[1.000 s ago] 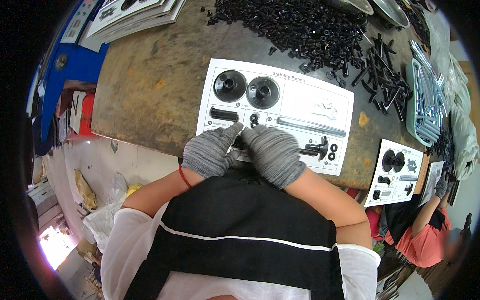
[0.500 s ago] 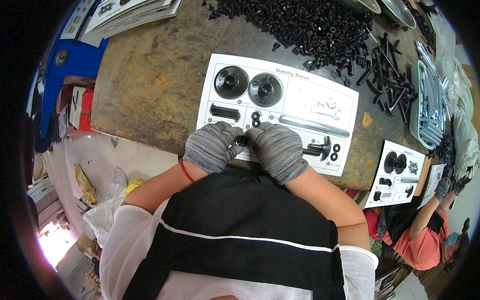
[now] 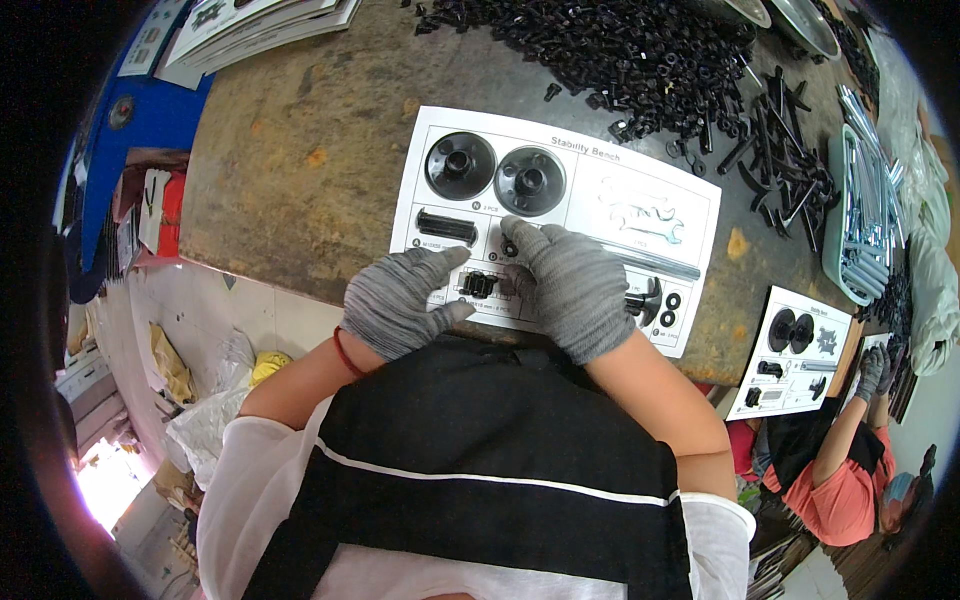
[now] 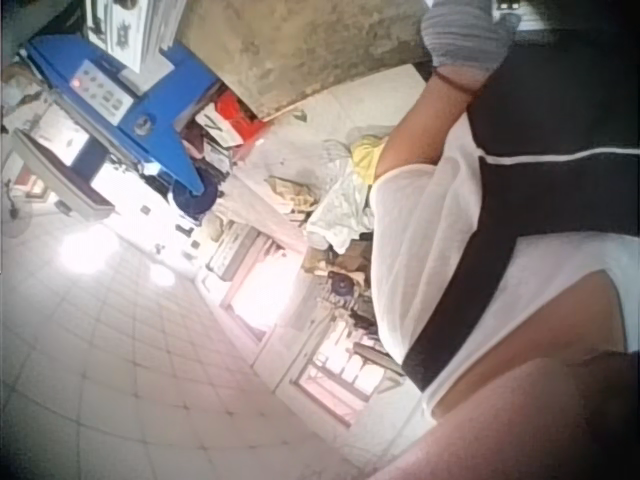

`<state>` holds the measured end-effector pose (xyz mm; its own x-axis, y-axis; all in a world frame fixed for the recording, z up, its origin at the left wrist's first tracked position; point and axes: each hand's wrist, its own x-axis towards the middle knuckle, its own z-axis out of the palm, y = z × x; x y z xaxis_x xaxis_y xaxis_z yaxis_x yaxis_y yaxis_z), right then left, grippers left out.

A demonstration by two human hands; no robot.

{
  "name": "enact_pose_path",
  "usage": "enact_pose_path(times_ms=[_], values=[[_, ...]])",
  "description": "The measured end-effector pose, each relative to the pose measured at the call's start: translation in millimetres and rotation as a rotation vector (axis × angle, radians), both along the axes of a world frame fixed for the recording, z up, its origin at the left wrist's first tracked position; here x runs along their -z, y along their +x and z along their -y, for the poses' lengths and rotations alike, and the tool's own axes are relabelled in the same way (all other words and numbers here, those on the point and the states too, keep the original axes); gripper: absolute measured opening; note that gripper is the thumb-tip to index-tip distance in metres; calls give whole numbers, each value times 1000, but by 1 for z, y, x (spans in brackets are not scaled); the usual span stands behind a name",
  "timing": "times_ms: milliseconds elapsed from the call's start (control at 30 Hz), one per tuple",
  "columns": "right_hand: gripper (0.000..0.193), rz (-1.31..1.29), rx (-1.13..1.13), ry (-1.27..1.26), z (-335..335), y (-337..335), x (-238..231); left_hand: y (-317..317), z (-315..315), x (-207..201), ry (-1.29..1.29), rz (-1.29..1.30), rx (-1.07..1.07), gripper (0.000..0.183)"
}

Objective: The person assembles small black hardware components onto white cardboard backing sheets labeled 'Stability Bench.' They pick parts from a large pile on the table and place them into designated slots on the sheet, then stack the completed sheets to the left.

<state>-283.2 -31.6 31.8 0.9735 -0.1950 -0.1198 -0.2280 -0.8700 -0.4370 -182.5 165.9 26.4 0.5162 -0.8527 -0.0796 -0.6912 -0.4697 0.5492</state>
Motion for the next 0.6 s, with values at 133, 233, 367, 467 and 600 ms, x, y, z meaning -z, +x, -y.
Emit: enact_pose_path(times_ms=[133,233,367,467,600], values=[[38,-104,-25,-21,6,11,4,19,3,-15,-66,-156,-111,52],[40,-96,-2,-39,4,12,3,44,14,-26,-37,-87,-193,51],[44,35,56,43,19,22,-9,104,44,-25,132,6,-369,50],[44,111,72,-121,53,52,-20,170,85,-6,107,252,-496,53],[45,-206,116,-312,84,117,-11,231,146,27,103,247,-480,59]])
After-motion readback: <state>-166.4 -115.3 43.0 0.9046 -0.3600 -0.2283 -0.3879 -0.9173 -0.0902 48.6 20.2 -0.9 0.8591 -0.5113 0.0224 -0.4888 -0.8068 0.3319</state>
